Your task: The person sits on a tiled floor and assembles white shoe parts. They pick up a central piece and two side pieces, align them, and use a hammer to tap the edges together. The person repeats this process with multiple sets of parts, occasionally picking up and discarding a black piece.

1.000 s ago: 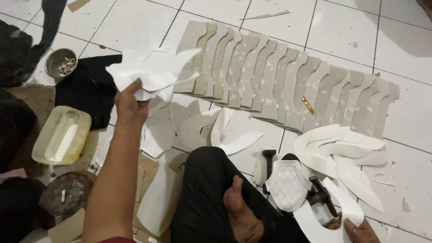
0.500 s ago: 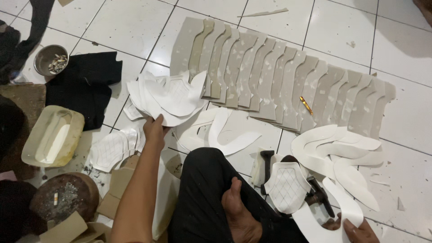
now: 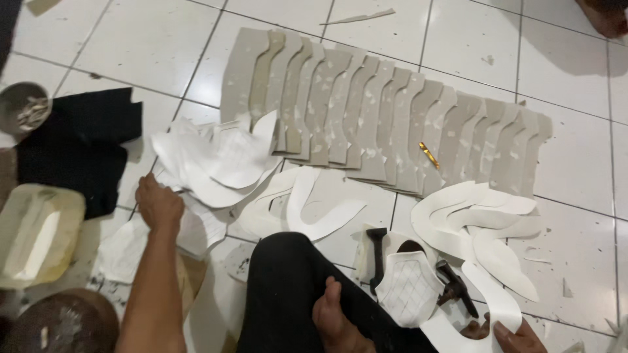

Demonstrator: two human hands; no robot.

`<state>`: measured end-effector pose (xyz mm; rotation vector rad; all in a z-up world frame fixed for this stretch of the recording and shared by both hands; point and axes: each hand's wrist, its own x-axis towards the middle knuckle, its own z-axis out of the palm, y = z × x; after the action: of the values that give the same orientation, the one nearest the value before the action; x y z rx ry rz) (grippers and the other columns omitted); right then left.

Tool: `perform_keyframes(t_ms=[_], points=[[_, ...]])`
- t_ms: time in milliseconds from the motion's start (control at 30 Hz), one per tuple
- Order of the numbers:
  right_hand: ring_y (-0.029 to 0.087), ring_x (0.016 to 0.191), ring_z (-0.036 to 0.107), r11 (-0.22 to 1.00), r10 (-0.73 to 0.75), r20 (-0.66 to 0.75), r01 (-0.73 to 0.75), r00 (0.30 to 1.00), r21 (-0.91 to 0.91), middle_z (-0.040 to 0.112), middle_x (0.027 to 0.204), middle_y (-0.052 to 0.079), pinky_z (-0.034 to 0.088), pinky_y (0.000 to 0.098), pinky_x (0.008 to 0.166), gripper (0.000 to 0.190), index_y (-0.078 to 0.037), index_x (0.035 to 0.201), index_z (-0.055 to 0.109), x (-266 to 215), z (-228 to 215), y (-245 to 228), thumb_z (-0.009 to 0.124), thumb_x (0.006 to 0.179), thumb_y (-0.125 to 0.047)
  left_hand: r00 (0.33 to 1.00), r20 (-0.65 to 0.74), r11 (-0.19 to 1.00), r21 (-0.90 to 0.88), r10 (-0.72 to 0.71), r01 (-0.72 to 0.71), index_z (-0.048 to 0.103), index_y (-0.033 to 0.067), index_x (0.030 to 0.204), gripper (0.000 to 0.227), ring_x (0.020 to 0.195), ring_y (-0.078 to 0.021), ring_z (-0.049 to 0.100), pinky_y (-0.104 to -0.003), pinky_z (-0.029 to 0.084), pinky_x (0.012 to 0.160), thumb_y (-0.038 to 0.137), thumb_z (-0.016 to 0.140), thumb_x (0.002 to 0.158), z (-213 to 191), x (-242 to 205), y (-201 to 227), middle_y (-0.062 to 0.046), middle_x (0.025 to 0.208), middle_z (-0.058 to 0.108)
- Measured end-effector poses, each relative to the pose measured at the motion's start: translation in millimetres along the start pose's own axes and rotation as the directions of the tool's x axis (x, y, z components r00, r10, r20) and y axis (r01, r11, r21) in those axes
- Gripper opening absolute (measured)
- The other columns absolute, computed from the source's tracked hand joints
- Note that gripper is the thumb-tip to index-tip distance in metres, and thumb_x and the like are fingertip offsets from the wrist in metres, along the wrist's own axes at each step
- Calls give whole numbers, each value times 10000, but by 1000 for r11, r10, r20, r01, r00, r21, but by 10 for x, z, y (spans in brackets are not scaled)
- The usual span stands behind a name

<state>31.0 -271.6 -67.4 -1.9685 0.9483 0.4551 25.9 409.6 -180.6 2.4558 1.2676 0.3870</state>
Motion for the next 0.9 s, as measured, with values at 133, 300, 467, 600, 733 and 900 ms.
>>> perform_keyframes(t_ms=[133,300,467,600,733,900], points=[[435,890,575,992,30,24,-33,999,118,639,988,321,387,453,842,311,120,1150,622,-37,38,-93,561,882,-26,966,245,994,-50,-86,102,472,-22,1184,467,1077,-483,430,-558,364,854,229,458,790,-302,86,356,-266,1199,476],[382,831,608,999,-45,17,44,999,21,669,886,272,407,413,813,278,101,1061,667,-104,149,-217,579,836,-37,914,342,976,89,-218,199,371,14,1365,646,1189,-445,331,-624,366,874,208,615,798,-253,316,274,-267,1299,382],[270,1117,558,923,36,-22,-41,999,-383,665,1176,116,334,377,1002,416,-97,1155,713,622,8,131,605,769,-207,924,314,974,116,-220,192,548,-11,1259,785,1081,-446,499,-508,420,854,464,703,653,130,540,-273,-291,1205,515],[314,1000,579,998,-12,-3,12,1000,-59,680,1042,225,355,365,934,387,22,1170,675,36,104,-241,573,808,-67,914,318,958,-49,-252,282,465,-60,1299,783,1113,-395,485,-472,424,854,324,723,667,63,392,-124,-246,1256,498],[320,1080,549,967,26,-73,-43,997,-250,644,1136,179,331,382,971,358,-29,1115,697,205,43,-225,567,794,-115,960,103,891,-356,-261,281,540,-27,1102,399,925,-354,562,-477,459,739,192,688,804,129,254,-182,-205,1062,586],[291,1143,558,908,-92,63,109,994,-403,680,1154,171,333,410,996,383,-7,1126,718,1022,-182,413,552,794,-100,929,-301,892,-448,-215,62,514,-19,1007,240,890,-360,578,-483,427,737,149,635,887,-64,153,-153,-211,992,594]])
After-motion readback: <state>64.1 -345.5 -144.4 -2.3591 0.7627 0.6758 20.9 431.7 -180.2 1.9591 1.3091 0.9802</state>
